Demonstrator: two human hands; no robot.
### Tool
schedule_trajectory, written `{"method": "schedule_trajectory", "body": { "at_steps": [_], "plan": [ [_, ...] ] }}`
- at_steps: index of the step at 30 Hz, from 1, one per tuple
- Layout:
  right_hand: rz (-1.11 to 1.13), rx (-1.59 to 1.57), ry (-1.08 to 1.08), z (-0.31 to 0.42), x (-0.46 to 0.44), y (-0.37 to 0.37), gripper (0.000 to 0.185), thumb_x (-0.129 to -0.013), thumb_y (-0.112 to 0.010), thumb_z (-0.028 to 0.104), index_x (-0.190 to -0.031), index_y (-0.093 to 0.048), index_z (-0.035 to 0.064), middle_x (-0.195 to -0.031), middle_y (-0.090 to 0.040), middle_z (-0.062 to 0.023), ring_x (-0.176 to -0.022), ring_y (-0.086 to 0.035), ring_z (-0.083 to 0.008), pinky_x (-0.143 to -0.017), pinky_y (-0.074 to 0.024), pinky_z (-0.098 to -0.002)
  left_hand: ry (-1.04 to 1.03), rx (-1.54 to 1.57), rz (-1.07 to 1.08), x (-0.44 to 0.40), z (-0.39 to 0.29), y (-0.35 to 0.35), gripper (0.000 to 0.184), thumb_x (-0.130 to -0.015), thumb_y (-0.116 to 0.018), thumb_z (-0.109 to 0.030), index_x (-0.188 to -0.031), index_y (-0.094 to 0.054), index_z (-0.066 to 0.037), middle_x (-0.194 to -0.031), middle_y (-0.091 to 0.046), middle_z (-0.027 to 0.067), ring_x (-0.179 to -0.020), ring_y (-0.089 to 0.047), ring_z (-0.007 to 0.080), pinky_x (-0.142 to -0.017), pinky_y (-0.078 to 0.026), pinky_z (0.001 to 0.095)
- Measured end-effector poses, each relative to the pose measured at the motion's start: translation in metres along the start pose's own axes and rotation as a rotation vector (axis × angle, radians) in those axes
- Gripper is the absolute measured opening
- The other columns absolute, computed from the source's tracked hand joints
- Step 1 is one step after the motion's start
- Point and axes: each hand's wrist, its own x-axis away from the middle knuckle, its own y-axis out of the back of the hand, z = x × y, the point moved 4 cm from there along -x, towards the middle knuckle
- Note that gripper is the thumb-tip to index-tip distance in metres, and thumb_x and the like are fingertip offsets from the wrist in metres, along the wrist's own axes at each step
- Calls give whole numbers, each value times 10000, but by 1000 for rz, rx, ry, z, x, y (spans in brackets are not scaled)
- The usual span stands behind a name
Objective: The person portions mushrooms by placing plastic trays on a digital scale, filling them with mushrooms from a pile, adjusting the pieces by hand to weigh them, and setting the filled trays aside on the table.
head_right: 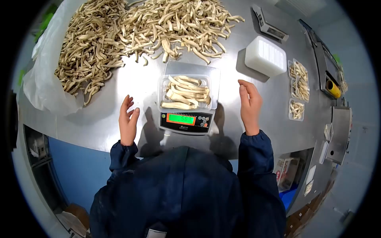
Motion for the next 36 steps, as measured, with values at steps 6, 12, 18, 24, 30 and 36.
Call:
{"method": "schedule_trajectory", "body": {
  "at_steps": [6, 12, 18, 24, 30, 36],
  "plan": [
    [-60, 119, -43, 11, 23, 8, 140, -881, -592, 100, -944, -652, -8, -865, -646, -77, -783, -590, -156, -713, -454, -265, 131, 192, 80, 15, 10, -5, 417, -917, -545, -116, -1313, -473, -7, -1118, -581, 93, -980, -531, 138, -812, -458, 262],
    [33, 209, 178, 42, 26, -12, 140, -765, -688, 47, -893, -640, 12, -814, -617, -94, -746, -580, -233, -667, -461, -311, 24, 94, 110, 3, -19, -19, 275, -903, -557, -94, -1167, -589, -23, -995, -608, 56, -867, -559, 118, -737, -466, 247],
    [302, 289, 415, 68, 29, -49, 226, -704, -726, 98, -905, -644, 37, -831, -587, -75, -787, -543, -267, -704, -442, -344, -186, -142, 124, -5, -52, -34, 225, -811, -666, -87, -1030, -636, -45, -822, -534, 67, -714, -520, 169, -642, -444, 285],
    [465, 332, 556, 78, 23, -68, 198, -739, -711, 197, -803, -616, 35, -787, -522, -81, -781, -506, -265, -699, -404, -364, -309, -347, 151, -10, -68, -46, 217, -785, -702, -122, -987, -662, -56, -745, -490, 81, -662, -498, 200, -602, -418, 313],
    [539, 376, 556, 75, 23, -75, 187, -748, -705, 198, -757, -607, 38, -774, -524, -86, -798, -519, -266, -708, -405, -368, -341, -465, 203, -15, -69, -47, 185, -786, -706, -156, -934, -665, -52, -729, -495, 86, -661, -522, 232, -608, -436, 342],
    [574, 374, 530, 70, 23, -77, 172, -752, -692, 190, -783, -601, 48, -795, -535, -84, -826, -526, -267, -742, -413, -366, -353, -491, 221, -16, -66, -50, 170, -786, -703, -154, -917, -664, -54, -731, -500, 87, -667, -528, 237, -618, -442, 348]
  ]
}}
